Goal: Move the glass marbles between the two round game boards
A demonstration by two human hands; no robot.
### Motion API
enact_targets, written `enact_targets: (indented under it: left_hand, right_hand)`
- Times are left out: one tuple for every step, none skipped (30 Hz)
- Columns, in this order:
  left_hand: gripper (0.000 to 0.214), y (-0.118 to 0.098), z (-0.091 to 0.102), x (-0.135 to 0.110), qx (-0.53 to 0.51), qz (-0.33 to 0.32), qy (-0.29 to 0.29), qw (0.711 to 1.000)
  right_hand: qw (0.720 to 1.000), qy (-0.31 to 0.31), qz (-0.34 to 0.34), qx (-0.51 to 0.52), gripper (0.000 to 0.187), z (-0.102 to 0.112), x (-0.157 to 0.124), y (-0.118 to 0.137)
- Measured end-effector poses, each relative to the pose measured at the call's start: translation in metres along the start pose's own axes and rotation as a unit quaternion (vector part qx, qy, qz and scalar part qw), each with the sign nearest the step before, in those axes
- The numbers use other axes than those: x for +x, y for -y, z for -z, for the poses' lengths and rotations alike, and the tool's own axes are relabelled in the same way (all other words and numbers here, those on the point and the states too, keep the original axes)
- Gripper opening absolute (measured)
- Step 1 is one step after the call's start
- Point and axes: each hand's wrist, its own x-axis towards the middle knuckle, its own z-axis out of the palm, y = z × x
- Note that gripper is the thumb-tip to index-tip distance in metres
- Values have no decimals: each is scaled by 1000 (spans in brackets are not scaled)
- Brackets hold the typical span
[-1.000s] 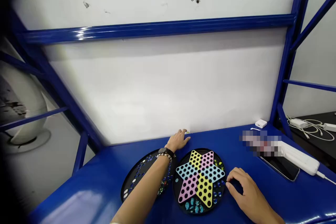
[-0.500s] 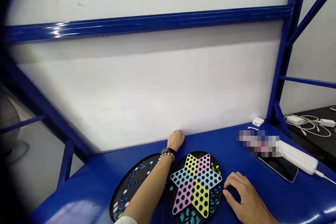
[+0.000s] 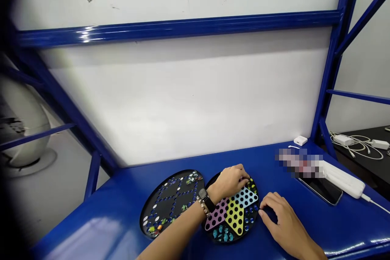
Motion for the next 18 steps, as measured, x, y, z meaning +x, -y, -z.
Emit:
enact_targets:
  left_hand:
    - [30,-2,-1,0,23,-5,-4,1000]
    - [31,-4,-3,0,44,-12,-9,999]
    - [32,-7,-4,-1,63,-19,-15,998]
    - [32,-10,-6,-1,77,-25,-22,997]
    - [32,-14,-8,-1,86,-32,-30,995]
    - [31,-18,-10,-2,92,-41,-35,994]
    - [30,-22,-12,-3,96,-51,-38,993]
    - [29,-25,-13,-5,98,-61,-36,993]
    - [29,-29,-14,-7,97,-68,-32,992]
    - [28,-31,-13,-11,91,-70,-30,993]
    - [29,-31,-11,-15,80,-66,-31,994]
    - [30,-29,-7,-22,63,-54,-37,996]
    - [32,-24,-2,-29,43,-38,-46,997]
    - [33,-16,4,-38,24,-15,-56,998]
    - [34,-5,11,-48,7,15,-66,998]
    - [34,9,18,-60,-4,46,-69,997]
    - [35,26,26,-72,-11,87,-82,993]
    - [36,44,33,-85,-15,130,-93,987]
  right_hand:
    - [1000,1,0,-1,22,0,0,0]
    - [1000,2,-1,-1,22,0,0,1]
    - [1000,4,-2,-1,22,1,0,1]
    - [1000,7,-2,1,23,1,1,1]
    - [1000,8,-1,2,23,1,1,1]
    - [1000,8,0,4,23,0,1,1]
    - [1000,8,1,6,22,0,1,0]
    - [1000,9,2,7,22,0,1,0]
    - [1000,13,0,8,21,0,1,0]
    - [1000,20,-5,8,21,0,1,-1]
    - [1000,28,-11,9,20,0,0,-1]
    - [999,35,-17,10,20,0,0,-1]
    - [999,40,-23,11,20,1,0,0]
    - [999,43,-26,13,20,1,-1,0]
    - [999,44,-26,15,21,2,-1,1]
    - [999,43,-25,17,22,2,-1,1]
    - [999,41,-23,18,22,3,-2,1]
    - [999,37,-20,18,22,3,-2,2]
